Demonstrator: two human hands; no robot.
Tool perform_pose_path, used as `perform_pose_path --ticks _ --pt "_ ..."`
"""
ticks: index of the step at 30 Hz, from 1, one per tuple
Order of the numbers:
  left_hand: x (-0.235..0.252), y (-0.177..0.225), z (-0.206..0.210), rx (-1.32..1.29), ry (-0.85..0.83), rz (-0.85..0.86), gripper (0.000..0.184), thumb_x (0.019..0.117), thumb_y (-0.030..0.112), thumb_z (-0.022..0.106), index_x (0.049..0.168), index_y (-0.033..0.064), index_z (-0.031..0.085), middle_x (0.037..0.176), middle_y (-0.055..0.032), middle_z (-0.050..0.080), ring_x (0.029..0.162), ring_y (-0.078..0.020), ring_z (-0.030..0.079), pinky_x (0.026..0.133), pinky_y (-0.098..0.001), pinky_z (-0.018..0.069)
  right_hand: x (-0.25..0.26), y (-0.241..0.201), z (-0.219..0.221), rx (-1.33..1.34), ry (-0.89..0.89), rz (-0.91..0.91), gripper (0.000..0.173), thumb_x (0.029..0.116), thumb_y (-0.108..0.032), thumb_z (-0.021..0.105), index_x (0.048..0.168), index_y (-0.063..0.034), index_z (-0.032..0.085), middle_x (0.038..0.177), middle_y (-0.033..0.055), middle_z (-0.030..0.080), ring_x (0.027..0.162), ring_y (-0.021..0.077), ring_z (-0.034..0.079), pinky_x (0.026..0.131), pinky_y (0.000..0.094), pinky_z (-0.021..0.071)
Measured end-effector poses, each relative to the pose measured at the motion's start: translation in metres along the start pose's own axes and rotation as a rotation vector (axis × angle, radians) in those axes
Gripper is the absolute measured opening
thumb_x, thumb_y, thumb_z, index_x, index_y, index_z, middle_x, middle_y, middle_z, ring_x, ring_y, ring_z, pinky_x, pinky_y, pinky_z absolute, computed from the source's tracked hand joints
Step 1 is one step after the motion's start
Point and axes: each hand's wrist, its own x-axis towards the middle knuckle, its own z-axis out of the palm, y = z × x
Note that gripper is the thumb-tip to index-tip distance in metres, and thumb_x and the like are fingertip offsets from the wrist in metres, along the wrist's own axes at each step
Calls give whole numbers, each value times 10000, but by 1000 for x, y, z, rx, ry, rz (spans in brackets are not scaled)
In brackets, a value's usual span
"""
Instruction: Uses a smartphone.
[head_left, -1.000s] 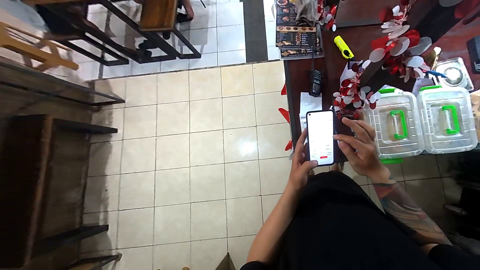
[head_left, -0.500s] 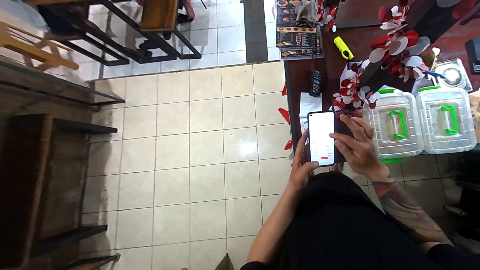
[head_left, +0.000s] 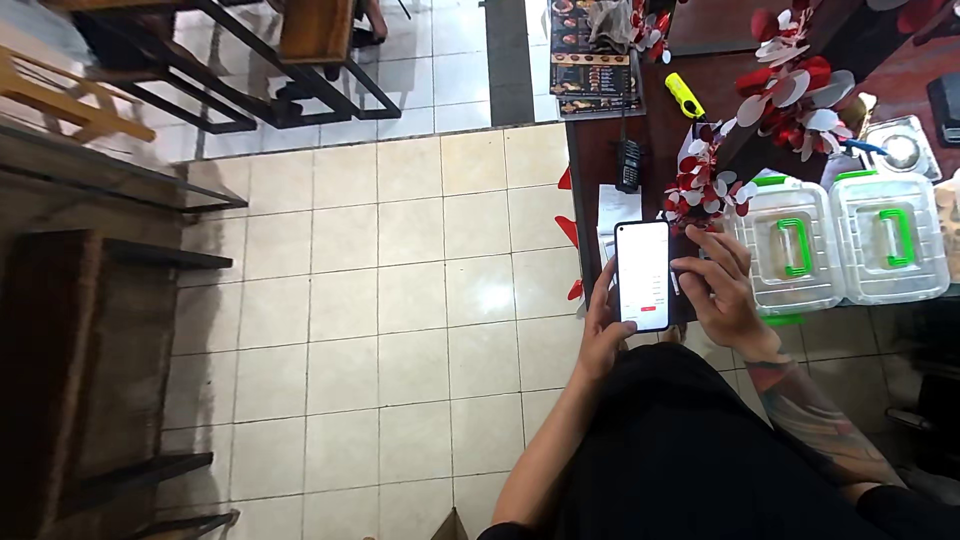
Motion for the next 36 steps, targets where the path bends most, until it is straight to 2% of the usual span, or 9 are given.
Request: perform_pose_path --ticks 19,26,36 --pt "0 0 1 2 -9 0 937 851 158 649 1639 273 157 1514 -132 463 1215 -247 599 962 -450 546 1 0 -1 -38 -59 -19 261 1039 -270 577 1206 -227 773 1576 44 474 1500 308 326 1204 567 263" --pt "1 0 0 11 -4 -4 940 848 121 622 1643 276 144 1521 -130 457 1224 -245 597 962 -447 549 1 0 -1 -23 -37 -10 272 1050 -264 549 1199 -195 766 1566 46 487 1497 304 338 1207 560 269" --pt "3 1 -1 -6 -20 8 930 852 114 613 1642 254 144 1515 -149 457 1220 -256 598 962 -450 548 2 0 1 -13 -36 0 263 1042 -239 558 1199 -201 766 1572 45 479 1499 301 335 1206 564 268"
